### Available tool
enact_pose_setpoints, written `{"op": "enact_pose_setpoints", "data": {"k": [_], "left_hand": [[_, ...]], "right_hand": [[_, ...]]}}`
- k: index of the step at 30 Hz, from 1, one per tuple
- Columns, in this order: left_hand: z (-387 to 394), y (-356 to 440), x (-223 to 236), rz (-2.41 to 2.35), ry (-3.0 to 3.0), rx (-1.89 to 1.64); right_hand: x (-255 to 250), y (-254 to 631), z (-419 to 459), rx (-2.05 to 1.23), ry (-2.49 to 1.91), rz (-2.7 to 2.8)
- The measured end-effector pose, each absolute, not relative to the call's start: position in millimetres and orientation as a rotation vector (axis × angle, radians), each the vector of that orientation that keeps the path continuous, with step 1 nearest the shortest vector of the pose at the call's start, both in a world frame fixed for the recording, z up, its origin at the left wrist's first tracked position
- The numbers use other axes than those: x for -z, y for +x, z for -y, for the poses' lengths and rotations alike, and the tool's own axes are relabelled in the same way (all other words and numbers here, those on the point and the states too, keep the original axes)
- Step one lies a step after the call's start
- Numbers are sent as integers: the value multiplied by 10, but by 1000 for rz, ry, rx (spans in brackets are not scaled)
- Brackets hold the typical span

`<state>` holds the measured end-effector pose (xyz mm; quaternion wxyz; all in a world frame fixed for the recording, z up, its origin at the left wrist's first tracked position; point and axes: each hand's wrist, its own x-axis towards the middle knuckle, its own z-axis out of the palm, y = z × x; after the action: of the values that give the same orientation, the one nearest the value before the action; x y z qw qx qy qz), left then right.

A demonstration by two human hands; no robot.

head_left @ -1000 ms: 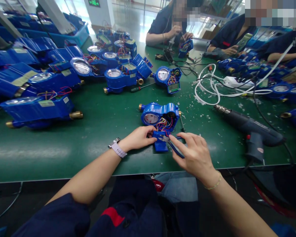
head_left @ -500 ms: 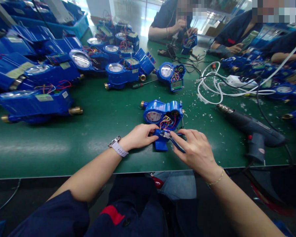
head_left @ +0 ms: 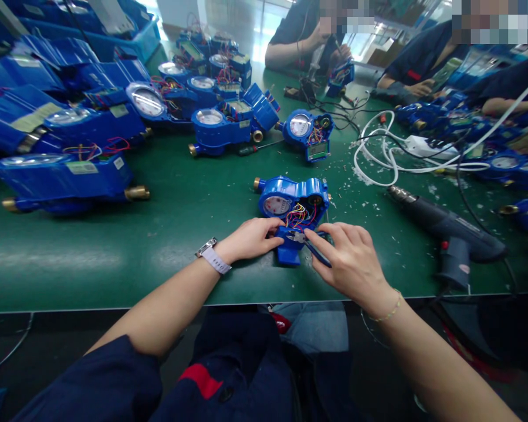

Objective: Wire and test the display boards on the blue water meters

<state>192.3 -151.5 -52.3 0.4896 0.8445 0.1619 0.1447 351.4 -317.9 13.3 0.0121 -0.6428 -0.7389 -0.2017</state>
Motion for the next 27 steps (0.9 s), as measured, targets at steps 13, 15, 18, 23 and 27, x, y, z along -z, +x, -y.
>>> {"op": "enact_pose_setpoints", "data": {"k": [13,15,18,23,27], "left_hand": [[1507,1902,497,-359,2197,-297],[1504,1903,485,-355,2232,-287],[1505,1906,481,-363,2270,-280],[1513,1903,484,-375,2267,-275],[1506,1898,474,-379,2262,-261]], "right_hand": [[-282,3560,3060,528,-1999,2467],[-332,3571,3033,504,-2006,2509],[-387,3589,2993,477,-1994,2565],[-379,3644,2961,457,-1948,2605],[-323,3685,2962,485,-1892,2591]]}}
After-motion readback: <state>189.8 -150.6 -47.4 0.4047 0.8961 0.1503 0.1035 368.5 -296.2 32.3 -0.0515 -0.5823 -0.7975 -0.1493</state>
